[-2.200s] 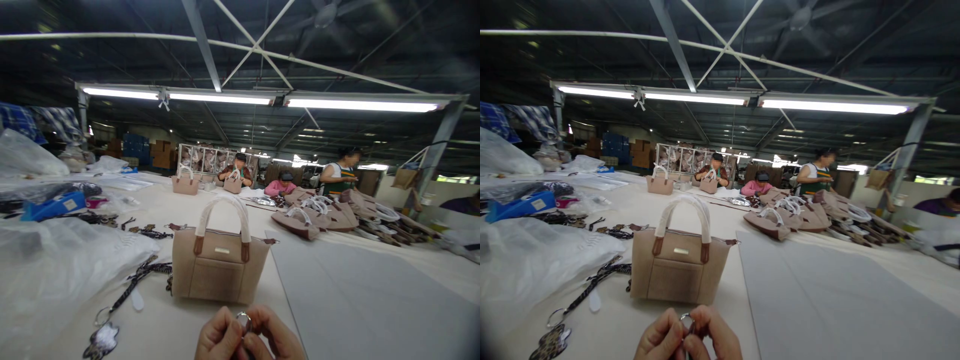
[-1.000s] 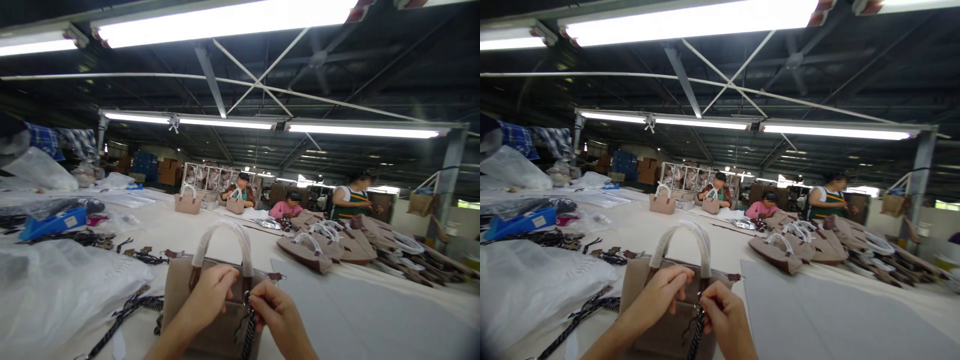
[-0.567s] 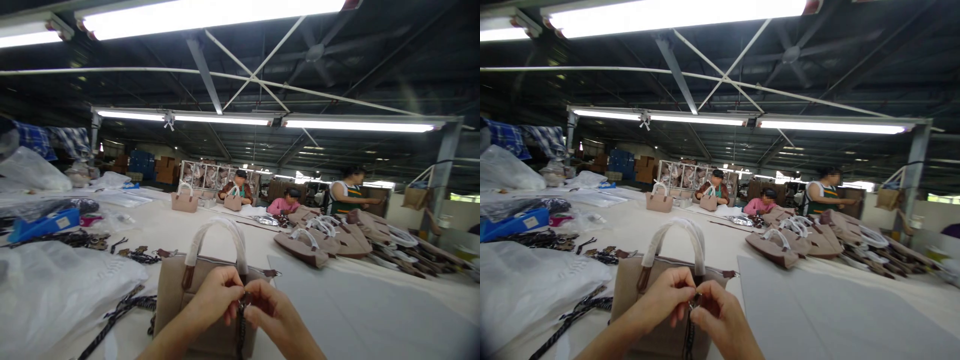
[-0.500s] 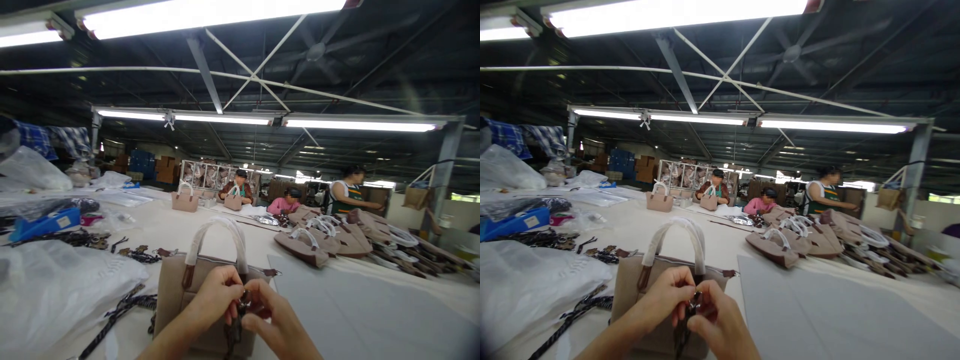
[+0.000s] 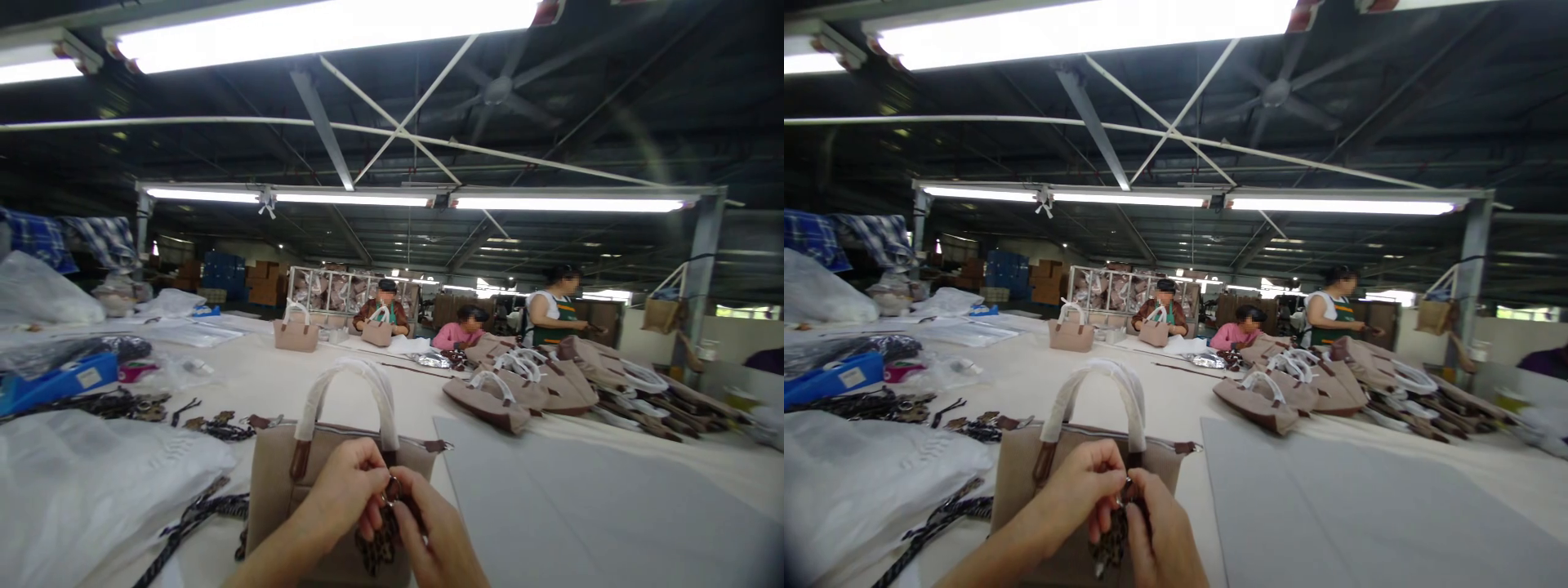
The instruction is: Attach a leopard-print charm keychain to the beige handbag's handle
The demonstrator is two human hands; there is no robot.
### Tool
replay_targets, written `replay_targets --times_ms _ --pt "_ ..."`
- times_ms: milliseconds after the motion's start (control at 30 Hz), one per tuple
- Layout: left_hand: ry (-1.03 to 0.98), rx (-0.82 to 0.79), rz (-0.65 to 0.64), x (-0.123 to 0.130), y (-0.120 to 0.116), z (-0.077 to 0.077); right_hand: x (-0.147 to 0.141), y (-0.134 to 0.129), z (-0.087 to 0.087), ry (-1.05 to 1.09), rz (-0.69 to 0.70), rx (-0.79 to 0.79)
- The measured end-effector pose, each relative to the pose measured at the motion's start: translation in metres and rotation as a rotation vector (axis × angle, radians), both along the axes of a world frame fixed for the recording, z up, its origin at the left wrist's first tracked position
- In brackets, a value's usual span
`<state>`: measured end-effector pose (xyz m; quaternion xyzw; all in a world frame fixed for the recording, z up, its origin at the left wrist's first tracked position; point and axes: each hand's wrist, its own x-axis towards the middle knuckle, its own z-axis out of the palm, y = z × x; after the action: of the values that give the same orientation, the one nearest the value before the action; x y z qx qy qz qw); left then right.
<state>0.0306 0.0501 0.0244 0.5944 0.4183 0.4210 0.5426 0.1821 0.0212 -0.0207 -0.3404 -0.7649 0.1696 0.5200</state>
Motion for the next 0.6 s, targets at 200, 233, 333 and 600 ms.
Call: replay_targets --times_ms 200,233,333,600 --pt "0.019 -0.027 0.026 0.001 0.004 0.002 -0.002 0.006 -0.005 -0.047 -0.034 -0.053" --pt "0.020 -0.033 0.028 0.002 0.004 0.002 -0.003 0.007 -0.007 -0.016 -0.054 -0.042" --pt "0.010 -0.041 0.038 0.005 0.002 0.002 -0.009 0.009 -0.016 0.106 -0.110 -0.059" --pt "0.026 -0.113 -0.066 0.001 0.009 0.001 0.000 0.021 -0.020 0.074 0.017 -0.155"
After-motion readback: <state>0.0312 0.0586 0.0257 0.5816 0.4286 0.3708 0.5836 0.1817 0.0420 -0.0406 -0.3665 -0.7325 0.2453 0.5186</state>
